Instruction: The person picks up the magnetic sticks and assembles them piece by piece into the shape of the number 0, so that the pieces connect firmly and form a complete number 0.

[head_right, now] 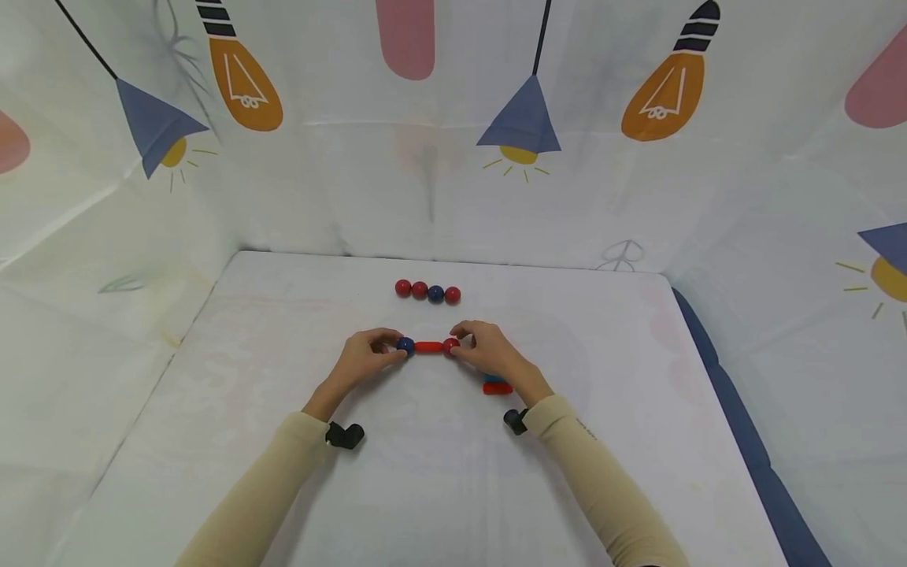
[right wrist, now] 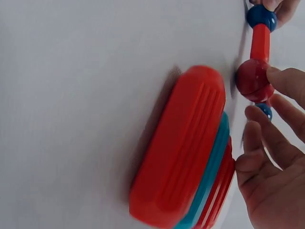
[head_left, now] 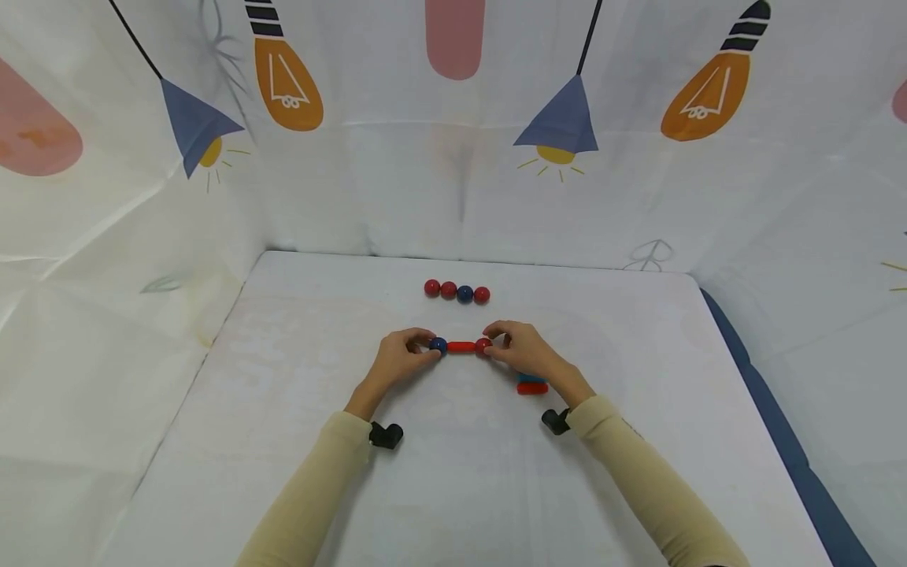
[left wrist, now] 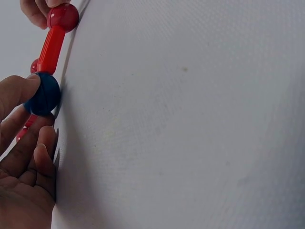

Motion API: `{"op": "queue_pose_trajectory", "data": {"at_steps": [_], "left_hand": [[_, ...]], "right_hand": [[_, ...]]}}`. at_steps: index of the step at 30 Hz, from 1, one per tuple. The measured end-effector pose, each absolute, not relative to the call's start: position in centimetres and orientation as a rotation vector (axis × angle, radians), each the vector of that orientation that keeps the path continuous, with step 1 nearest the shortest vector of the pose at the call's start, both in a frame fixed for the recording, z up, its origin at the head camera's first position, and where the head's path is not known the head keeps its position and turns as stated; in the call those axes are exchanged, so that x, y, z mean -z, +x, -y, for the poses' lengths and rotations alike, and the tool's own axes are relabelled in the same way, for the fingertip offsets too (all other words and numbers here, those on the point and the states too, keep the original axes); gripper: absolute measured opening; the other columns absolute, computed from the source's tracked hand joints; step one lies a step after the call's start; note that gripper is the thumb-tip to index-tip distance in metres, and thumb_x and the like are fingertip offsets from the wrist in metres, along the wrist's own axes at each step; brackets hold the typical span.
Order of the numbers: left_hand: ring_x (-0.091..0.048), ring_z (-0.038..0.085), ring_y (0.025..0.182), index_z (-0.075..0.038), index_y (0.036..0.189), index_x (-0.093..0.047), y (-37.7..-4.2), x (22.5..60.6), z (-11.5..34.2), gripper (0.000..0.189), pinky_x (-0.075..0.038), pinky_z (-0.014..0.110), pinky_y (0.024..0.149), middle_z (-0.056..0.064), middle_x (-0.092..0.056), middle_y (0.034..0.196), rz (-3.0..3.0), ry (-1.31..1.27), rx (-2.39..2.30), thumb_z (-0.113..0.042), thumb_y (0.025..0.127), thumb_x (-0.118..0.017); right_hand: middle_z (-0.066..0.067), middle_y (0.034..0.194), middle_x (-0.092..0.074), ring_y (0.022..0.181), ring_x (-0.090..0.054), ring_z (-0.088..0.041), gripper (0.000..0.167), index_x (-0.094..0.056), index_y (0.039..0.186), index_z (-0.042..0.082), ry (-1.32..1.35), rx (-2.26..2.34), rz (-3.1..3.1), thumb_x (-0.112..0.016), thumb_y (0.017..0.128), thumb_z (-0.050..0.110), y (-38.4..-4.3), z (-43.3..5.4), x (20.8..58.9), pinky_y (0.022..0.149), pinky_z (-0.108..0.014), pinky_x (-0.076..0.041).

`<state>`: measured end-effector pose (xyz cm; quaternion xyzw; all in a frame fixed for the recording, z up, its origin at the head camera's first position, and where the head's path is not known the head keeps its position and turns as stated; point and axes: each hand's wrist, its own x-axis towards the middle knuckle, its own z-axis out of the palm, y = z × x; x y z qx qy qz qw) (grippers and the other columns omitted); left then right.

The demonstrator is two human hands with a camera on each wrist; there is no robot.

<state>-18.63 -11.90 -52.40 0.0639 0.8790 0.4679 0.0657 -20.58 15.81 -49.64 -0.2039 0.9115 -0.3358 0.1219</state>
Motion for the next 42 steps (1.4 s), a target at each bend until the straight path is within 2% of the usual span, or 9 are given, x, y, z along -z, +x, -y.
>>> {"op": "queue_pose_trajectory", "data": {"at_steps": [3,6,12,19,28,34,42], "left_hand": [[-0.06,0.017,0.083,-0.012,0.119,-0.075,-18.7,52.4,11.8,0.033,-0.049,0.028,0.075,0.006,-0.075,0.105,-2.651,0.188,-1.412,-0.025,0.09,-0.08],[-0.06,0.017,0.083,-0.013,0.119,-0.075,-18.7,52.4,11.8,0.033,-0.049,0.028,0.075,0.005,-0.075,0.104,-2.653,0.183,-1.407,-0.025,0.089,-0.081],[-0.059,0.017,0.082,-0.014,0.119,-0.075,-18.8,52.4,11.8,0.033,-0.047,0.027,0.073,0.004,-0.075,0.103,-2.656,0.174,-1.402,-0.026,0.089,-0.081],[-0.06,0.018,0.084,-0.014,0.119,-0.076,-18.8,52.4,12.0,0.033,-0.047,0.028,0.075,0.004,-0.073,0.099,-2.66,0.176,-1.405,-0.03,0.091,-0.079],[-0.061,0.019,0.089,-0.012,0.119,-0.076,-18.8,52.4,12.0,0.03,-0.049,0.029,0.08,0.006,-0.075,0.109,-2.625,0.182,-1.403,-0.03,0.094,-0.076],[-0.061,0.018,0.089,-0.012,0.119,-0.075,-18.5,52.3,12.1,0.03,-0.049,0.028,0.08,0.006,-0.075,0.108,-2.609,0.176,-1.414,-0.028,0.094,-0.076],[-0.063,0.019,0.091,-0.014,0.121,-0.075,-18.5,52.4,12.0,0.031,-0.051,0.03,0.082,0.006,-0.076,0.11,-2.627,0.181,-1.422,-0.03,0.095,-0.075]], "right_hand": [[-0.009,0.121,-0.071,0.104,-0.064,-0.023,0.034,-0.068,0.127,0.007,-0.61,1.006,-2.673,-0.072,0.097,0.023,-20.5,-15.4,49.9,0.091,-0.039,-0.056],[-0.01,0.123,-0.071,0.11,-0.065,-0.027,0.034,-0.068,0.127,0.005,-0.61,1.039,-2.675,-0.072,0.097,0.021,-20.4,-14.9,50.1,0.098,-0.044,-0.054],[-0.011,0.119,-0.072,0.106,-0.066,-0.026,0.028,-0.071,0.122,0.005,-0.596,1.072,-2.701,-0.072,0.096,0.016,-20.3,-14.2,50.2,0.096,-0.043,-0.055],[-0.01,0.119,-0.071,0.107,-0.066,-0.026,0.025,-0.073,0.119,0.005,-0.549,1.085,-2.716,-0.072,0.097,0.016,-20.2,-13.8,50.3,0.098,-0.042,-0.054],[-0.011,0.122,-0.071,0.111,-0.064,-0.027,0.027,-0.072,0.122,0.006,-0.499,1.015,-2.756,-0.071,0.097,0.017,-19.6,-13.8,50.1,0.1,-0.045,-0.053],[-0.013,0.127,-0.069,0.119,-0.062,-0.033,0.03,-0.071,0.126,0.007,-0.469,0.986,-2.852,-0.069,0.098,0.017,-18.9,-15.8,49.6,0.102,-0.05,-0.052],[-0.02,0.125,-0.068,0.118,-0.06,-0.038,0.028,-0.071,0.123,0.001,-0.37,0.913,-2.88,-0.068,0.099,0.015,-18.7,-19.9,49.1,0.103,-0.053,-0.051]]}}
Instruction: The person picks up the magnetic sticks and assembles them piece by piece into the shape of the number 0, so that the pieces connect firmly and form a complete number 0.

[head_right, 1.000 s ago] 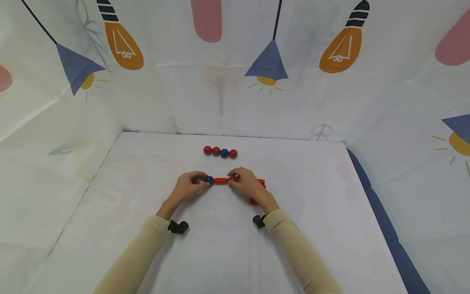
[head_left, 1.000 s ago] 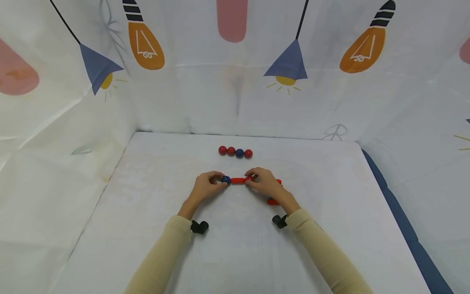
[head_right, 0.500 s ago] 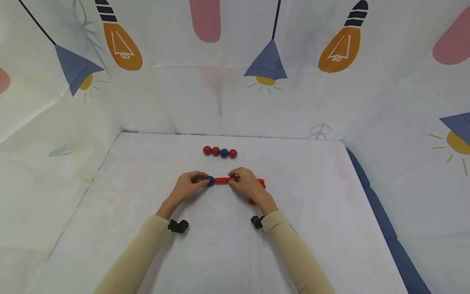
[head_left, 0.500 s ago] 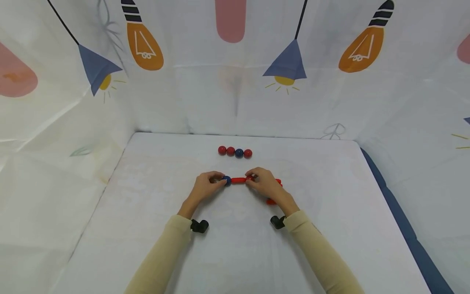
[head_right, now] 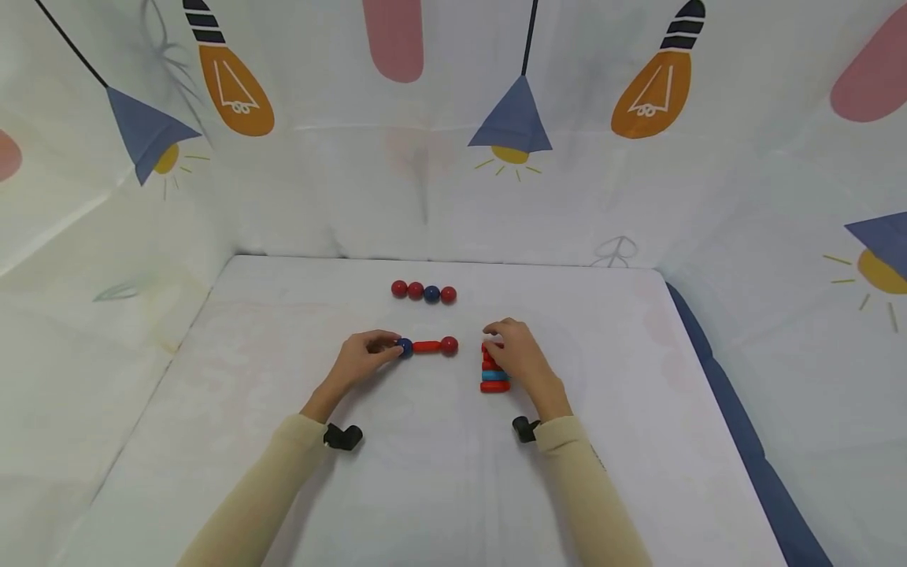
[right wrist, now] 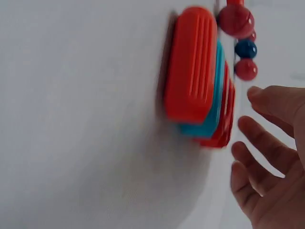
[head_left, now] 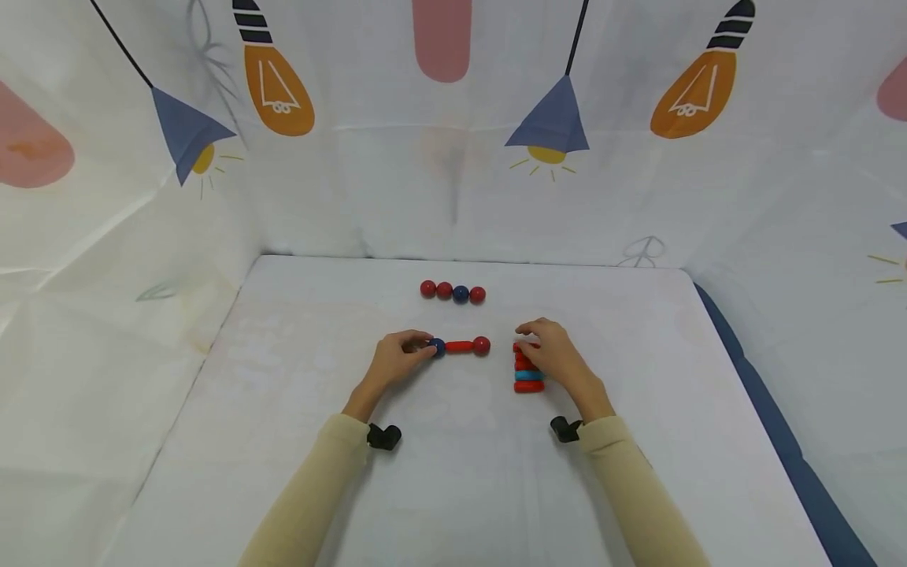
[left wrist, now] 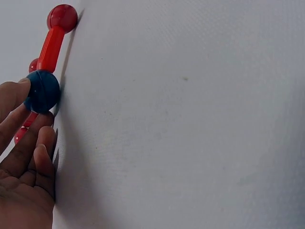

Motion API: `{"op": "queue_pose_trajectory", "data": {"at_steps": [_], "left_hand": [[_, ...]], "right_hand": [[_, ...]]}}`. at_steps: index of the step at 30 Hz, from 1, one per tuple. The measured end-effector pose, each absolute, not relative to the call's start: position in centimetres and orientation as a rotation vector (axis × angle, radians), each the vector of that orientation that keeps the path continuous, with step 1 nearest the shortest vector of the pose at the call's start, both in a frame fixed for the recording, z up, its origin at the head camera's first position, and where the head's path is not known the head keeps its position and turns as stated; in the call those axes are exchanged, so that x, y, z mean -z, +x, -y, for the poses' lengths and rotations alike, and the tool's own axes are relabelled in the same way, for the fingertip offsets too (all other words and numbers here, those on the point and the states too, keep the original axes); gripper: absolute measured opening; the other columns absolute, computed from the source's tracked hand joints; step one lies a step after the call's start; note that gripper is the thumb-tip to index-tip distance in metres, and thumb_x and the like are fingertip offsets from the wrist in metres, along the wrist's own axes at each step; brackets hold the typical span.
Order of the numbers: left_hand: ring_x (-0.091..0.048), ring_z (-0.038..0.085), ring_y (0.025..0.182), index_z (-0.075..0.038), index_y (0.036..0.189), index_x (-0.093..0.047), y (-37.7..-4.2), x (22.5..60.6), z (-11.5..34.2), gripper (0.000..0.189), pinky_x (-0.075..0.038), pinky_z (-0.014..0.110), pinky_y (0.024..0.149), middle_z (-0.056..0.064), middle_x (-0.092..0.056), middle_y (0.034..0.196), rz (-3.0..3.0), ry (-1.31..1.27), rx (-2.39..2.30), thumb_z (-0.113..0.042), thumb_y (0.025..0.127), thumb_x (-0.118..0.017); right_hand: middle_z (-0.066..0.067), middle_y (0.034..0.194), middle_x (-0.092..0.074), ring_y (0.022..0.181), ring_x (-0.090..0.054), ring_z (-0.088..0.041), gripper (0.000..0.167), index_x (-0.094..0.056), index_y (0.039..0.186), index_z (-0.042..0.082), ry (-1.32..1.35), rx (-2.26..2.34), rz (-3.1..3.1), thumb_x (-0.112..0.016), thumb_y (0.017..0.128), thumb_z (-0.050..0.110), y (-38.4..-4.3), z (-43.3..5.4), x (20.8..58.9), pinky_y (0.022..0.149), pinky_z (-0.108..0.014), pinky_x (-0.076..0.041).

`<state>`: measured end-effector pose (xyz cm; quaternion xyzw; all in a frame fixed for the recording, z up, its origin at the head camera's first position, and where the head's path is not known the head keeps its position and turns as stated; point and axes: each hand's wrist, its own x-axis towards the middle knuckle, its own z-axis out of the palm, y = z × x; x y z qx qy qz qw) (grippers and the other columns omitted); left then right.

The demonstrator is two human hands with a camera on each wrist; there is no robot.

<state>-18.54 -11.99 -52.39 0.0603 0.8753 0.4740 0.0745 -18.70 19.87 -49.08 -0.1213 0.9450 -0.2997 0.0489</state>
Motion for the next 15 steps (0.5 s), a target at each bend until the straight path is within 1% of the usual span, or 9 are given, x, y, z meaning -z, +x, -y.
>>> {"op": "queue_pose_trajectory", "data": {"at_steps": [7,11,15], "left_hand": [[-0.065,0.02,0.093,-0.014,0.123,-0.075,-18.6,52.4,11.8,0.032,-0.051,0.032,0.085,0.006,-0.076,0.113,-2.638,0.183,-1.431,-0.03,0.096,-0.074],[-0.064,0.021,0.093,-0.014,0.124,-0.075,-18.5,52.3,11.8,0.032,-0.052,0.034,0.085,0.007,-0.076,0.114,-2.643,0.18,-1.423,-0.03,0.096,-0.073],[-0.063,0.022,0.096,-0.015,0.126,-0.074,-18.3,52.2,11.7,0.031,-0.052,0.036,0.088,0.008,-0.075,0.117,-2.647,0.181,-1.414,-0.028,0.099,-0.07]], "right_hand": [[-0.022,0.119,-0.069,0.105,-0.064,-0.034,0.025,-0.072,0.119,-0.003,-0.305,0.939,-2.848,-0.064,0.1,0.01,-18.0,-22.5,50.1,0.092,-0.049,-0.055],[-0.021,0.119,-0.07,0.105,-0.065,-0.034,0.024,-0.071,0.12,-0.003,-0.297,0.998,-2.847,-0.062,0.1,0.008,-17.7,-23.3,50.6,0.09,-0.049,-0.055],[-0.022,0.12,-0.07,0.105,-0.065,-0.034,0.026,-0.07,0.122,-0.004,-0.31,0.997,-2.844,-0.063,0.1,0.008,-17.9,-23.6,50.6,0.091,-0.05,-0.055]]}}
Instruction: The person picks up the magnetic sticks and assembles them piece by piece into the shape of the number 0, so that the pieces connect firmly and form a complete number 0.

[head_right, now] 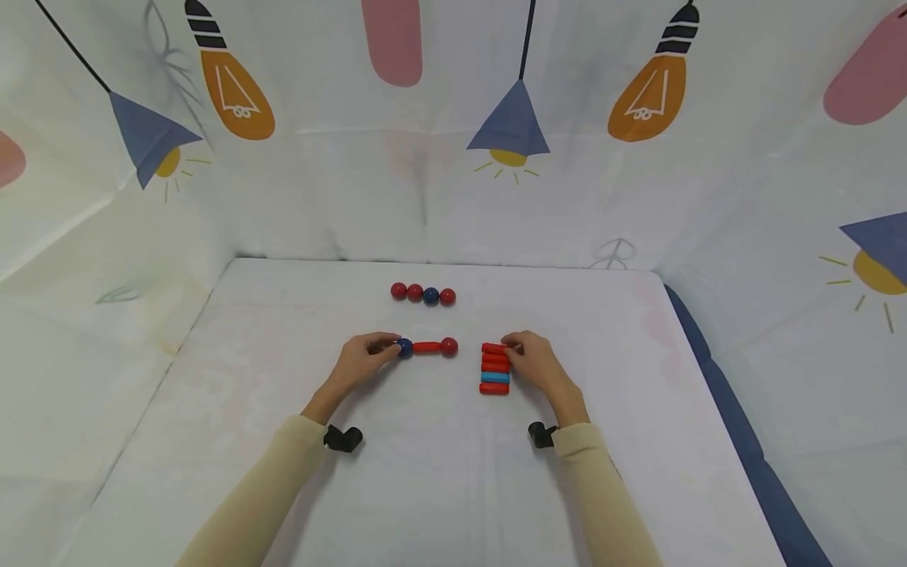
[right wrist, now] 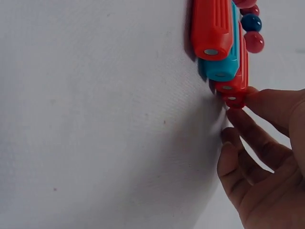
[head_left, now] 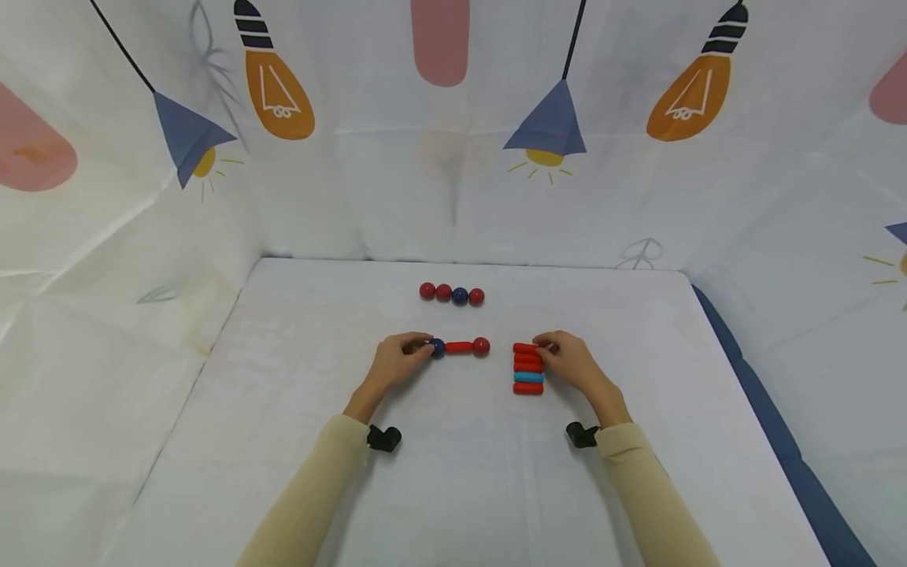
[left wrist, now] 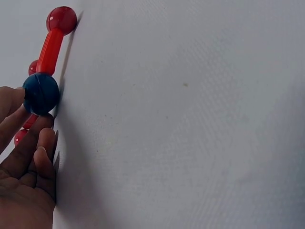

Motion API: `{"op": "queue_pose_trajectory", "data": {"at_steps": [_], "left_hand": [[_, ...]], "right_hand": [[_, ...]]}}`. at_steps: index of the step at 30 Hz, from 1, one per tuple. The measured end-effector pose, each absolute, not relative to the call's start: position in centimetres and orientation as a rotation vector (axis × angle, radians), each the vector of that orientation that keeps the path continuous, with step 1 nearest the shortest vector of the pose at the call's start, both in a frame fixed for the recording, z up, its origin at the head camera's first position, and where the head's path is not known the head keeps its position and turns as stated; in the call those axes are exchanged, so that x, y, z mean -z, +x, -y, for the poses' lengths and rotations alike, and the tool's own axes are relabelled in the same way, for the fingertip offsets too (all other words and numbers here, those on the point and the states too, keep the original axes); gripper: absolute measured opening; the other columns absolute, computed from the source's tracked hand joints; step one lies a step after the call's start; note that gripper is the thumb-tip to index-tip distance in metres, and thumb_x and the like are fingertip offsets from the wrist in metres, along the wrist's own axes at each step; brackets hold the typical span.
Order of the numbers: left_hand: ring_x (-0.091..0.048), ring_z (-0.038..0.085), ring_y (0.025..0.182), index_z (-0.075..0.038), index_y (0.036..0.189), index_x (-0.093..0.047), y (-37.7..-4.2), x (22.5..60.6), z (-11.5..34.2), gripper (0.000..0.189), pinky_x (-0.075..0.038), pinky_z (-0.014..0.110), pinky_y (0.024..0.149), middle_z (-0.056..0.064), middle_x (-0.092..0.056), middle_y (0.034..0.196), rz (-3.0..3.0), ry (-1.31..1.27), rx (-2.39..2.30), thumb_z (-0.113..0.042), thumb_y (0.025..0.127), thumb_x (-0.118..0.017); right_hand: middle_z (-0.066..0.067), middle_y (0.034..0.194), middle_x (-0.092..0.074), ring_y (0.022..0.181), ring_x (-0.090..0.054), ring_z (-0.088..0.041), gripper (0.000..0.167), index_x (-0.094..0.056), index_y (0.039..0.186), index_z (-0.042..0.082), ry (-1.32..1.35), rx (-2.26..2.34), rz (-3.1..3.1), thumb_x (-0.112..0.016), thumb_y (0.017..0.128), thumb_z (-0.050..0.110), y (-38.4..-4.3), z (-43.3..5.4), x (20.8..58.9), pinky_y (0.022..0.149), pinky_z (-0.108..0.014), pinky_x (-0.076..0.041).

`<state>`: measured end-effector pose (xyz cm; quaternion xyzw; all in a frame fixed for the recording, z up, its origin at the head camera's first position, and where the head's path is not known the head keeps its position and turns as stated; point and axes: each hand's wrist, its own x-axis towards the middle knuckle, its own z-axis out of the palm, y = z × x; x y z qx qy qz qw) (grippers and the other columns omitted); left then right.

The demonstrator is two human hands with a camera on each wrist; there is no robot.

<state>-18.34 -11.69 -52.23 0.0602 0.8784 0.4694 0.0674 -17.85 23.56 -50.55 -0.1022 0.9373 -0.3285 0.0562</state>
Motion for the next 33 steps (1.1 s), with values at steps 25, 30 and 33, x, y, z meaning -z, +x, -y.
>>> {"op": "queue_pose_trajectory", "data": {"at_steps": [25,30,33], "left_hand": [[-0.061,0.023,0.1,-0.017,0.129,-0.073,-18.5,52.2,11.5,0.034,-0.052,0.037,0.09,0.007,-0.074,0.119,-2.625,0.125,-1.417,-0.032,0.098,-0.071],[-0.062,0.024,0.102,-0.017,0.129,-0.073,-18.4,52.5,11.5,0.035,-0.052,0.04,0.092,0.007,-0.074,0.121,-2.618,0.119,-1.42,-0.032,0.098,-0.07],[-0.062,0.024,0.102,-0.017,0.13,-0.073,-18.4,52.6,11.4,0.035,-0.052,0.041,0.093,0.007,-0.073,0.121,-2.617,0.112,-1.418,-0.033,0.098,-0.07]], "right_hand": [[-0.016,0.111,-0.072,0.102,-0.066,-0.031,0.025,-0.067,0.12,0.001,-0.242,1.079,-2.821,-0.063,0.102,0.018,-17.9,-23.1,50.0,0.092,-0.048,-0.056],[-0.013,0.109,-0.075,0.099,-0.067,-0.029,0.021,-0.069,0.116,0.004,-0.25,1.169,-2.828,-0.067,0.1,0.017,-17.2,-22.2,50.2,0.09,-0.047,-0.058],[-0.011,0.107,-0.075,0.098,-0.067,-0.027,0.019,-0.07,0.114,0.005,-0.253,1.223,-2.818,-0.068,0.099,0.017,-16.8,-21.6,50.4,0.089,-0.046,-0.057]]}}
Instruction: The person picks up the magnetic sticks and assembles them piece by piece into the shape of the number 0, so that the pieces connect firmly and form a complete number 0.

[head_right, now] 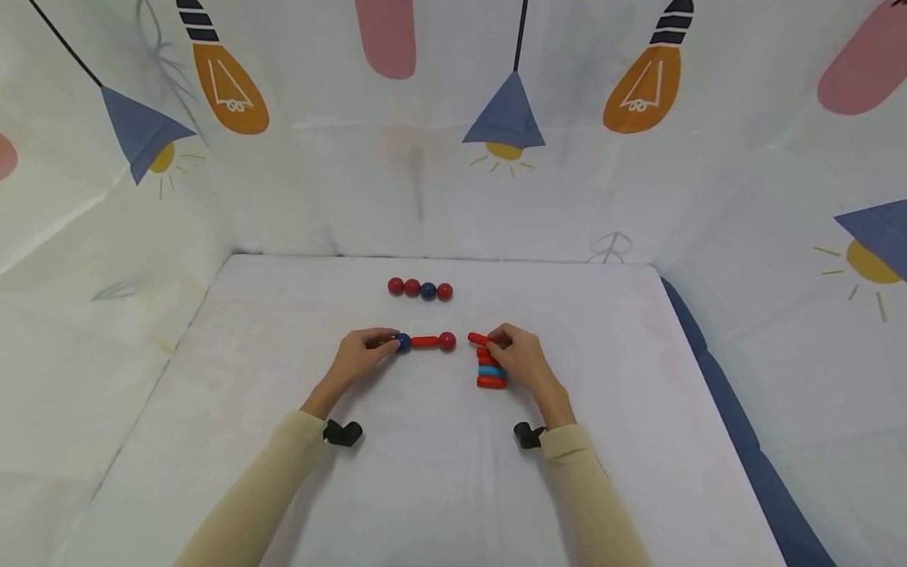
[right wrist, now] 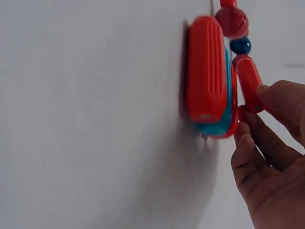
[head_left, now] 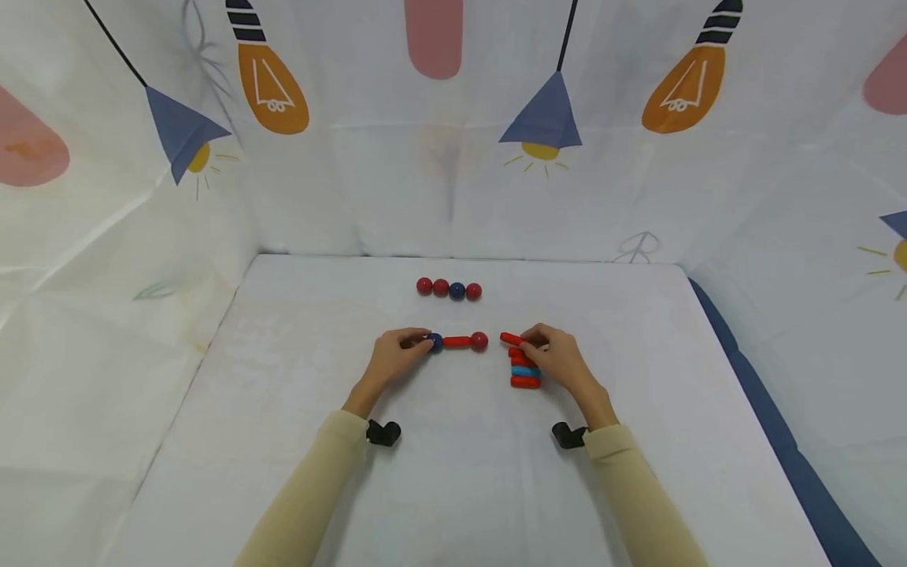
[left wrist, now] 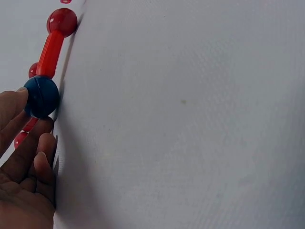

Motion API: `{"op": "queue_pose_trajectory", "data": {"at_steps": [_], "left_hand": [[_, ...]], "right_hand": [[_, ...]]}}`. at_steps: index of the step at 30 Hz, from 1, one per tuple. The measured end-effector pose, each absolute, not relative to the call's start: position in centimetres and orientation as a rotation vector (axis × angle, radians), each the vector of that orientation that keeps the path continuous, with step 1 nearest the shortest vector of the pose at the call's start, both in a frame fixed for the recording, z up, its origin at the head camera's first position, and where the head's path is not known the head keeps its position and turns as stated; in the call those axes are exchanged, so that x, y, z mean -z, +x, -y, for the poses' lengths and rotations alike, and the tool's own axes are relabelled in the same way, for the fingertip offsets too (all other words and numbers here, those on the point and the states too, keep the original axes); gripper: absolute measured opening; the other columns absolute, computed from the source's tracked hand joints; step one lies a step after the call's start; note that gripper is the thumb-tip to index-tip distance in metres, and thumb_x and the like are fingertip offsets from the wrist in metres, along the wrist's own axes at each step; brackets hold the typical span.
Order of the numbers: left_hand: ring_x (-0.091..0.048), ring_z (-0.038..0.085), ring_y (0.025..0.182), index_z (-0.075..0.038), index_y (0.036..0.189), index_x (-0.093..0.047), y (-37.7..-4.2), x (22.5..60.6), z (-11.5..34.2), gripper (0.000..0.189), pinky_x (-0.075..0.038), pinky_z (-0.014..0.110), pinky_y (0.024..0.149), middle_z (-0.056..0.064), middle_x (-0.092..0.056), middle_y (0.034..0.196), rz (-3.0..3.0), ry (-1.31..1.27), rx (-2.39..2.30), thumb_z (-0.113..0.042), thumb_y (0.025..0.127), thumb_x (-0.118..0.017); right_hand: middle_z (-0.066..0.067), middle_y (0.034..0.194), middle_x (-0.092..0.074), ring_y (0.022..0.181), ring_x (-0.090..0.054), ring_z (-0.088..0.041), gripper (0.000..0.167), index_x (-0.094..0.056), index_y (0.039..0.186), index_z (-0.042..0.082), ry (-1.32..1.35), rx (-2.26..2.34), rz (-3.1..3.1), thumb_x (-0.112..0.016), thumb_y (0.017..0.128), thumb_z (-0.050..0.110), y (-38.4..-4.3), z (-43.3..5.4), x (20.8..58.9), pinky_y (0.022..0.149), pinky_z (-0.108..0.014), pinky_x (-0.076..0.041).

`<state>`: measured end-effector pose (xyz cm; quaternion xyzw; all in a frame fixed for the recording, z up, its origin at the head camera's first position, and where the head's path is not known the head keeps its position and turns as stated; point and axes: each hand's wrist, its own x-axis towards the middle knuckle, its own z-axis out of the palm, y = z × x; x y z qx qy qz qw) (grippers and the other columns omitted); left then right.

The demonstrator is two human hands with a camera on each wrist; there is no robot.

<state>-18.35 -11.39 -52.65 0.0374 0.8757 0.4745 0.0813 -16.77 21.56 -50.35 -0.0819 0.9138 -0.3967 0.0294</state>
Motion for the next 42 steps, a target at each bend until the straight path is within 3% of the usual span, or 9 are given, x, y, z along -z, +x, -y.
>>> {"op": "queue_pose_trajectory", "data": {"at_steps": [7,13,23,42], "left_hand": [[-0.064,0.025,0.105,-0.017,0.129,-0.073,-18.4,52.6,11.2,0.034,-0.053,0.043,0.095,0.007,-0.074,0.122,-2.617,0.111,-1.443,-0.033,0.098,-0.07],[-0.064,0.024,0.105,-0.017,0.129,-0.073,-18.4,52.6,11.1,0.035,-0.053,0.042,0.095,0.007,-0.073,0.123,-2.618,0.106,-1.448,-0.033,0.098,-0.07],[-0.064,0.023,0.099,-0.017,0.128,-0.074,-18.5,52.6,11.0,0.034,-0.053,0.04,0.091,0.007,-0.074,0.118,-2.646,0.113,-1.433,-0.033,0.098,-0.07],[-0.062,0.023,0.1,-0.016,0.128,-0.073,-18.2,52.7,11.1,0.035,-0.053,0.038,0.091,0.007,-0.074,0.12,-2.655,0.124,-1.428,-0.034,0.098,-0.071]], "right_hand": [[-0.01,0.099,-0.075,0.091,-0.065,-0.024,0.015,-0.072,0.109,0.008,-0.216,1.297,-2.882,-0.071,0.097,0.017,-16.3,-19.9,50.7,0.079,-0.036,-0.054],[-0.009,0.099,-0.075,0.088,-0.064,-0.023,0.014,-0.073,0.107,0.008,-0.246,1.331,-2.893,-0.074,0.095,0.015,-15.4,-18.4,50.6,0.082,-0.038,-0.054],[-0.005,0.09,-0.072,0.079,-0.059,-0.017,0.012,-0.074,0.103,0.008,-0.286,1.368,-2.878,-0.075,0.092,0.01,-14.2,-16.0,51.0,0.071,-0.026,-0.051],[-0.001,0.095,-0.073,0.084,-0.061,-0.014,0.012,-0.073,0.102,0.011,-0.314,1.472,-2.776,-0.077,0.092,0.015,-13.1,-11.7,52.8,0.076,-0.024,-0.054]]}}
